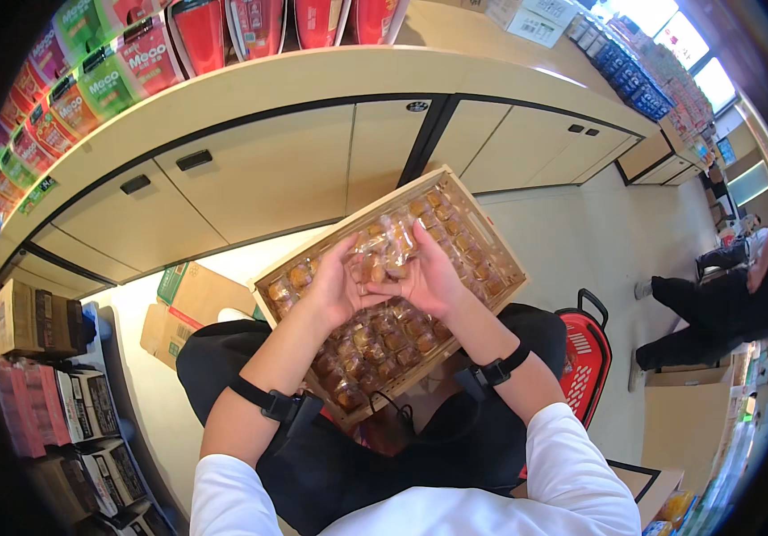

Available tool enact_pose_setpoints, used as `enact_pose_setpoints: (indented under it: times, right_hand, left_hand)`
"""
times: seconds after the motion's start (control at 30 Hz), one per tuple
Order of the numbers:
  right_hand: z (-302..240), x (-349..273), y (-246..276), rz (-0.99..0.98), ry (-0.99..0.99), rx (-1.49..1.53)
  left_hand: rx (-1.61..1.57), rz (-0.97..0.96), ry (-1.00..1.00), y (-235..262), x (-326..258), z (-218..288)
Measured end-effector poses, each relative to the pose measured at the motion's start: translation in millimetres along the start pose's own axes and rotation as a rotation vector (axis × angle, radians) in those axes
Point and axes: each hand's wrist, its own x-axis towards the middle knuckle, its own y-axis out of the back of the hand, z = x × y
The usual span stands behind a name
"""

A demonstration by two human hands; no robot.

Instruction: Transferring small packaged bakery items from a wooden crate into a shopping basket.

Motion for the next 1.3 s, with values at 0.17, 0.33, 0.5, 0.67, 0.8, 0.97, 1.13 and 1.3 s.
enact_pose_setpoints:
  times: [0.17,0.33,0.5,0.67,0.8,0.97,1.13,1.3]
  right_hand:
    - [7.2,-3.8,-13.5,0.087,-0.097,-0.463]
    - [-10.8,-8.0,-22.5,0.099,-0.067,-0.893]
    - [-20.6,2.0,2.4,0.152,0.127,-1.235]
    - [-20.0,-3.1,0.6,0.165,0.536,-1.565]
    - [-11.5,-8.2,-9.7,0.22,0.438,-1.51]
    - [9.1,-0.4,1.6,0.255,0.4,-1.053]
    - [13.0,2.6,-1.5,0.133,0.397,-0.876]
    - [-0.7,3.2,10.1,0.213,-0.084,-0.74]
  left_hand:
    - [-0.075,0.024,0.075,-3.2,2.9,-8.1]
    - [-0.256,-0.06,0.056,2.9,11.2,-5.6]
    - [-0.284,-0.124,0.052,-6.7,17.3,5.5]
    - [-0.243,-0.253,0.022,10.7,24.5,7.1]
    - [-0.296,-0.097,-0.051,11.2,20.1,9.0]
    - [-0.277,-0.064,-0.125,15.8,16.7,10.3]
    - [-0.303,0.012,-0.196,27.4,17.0,17.9]
    - [-0.432,0.032,-0.319,44.8,7.4,44.8]
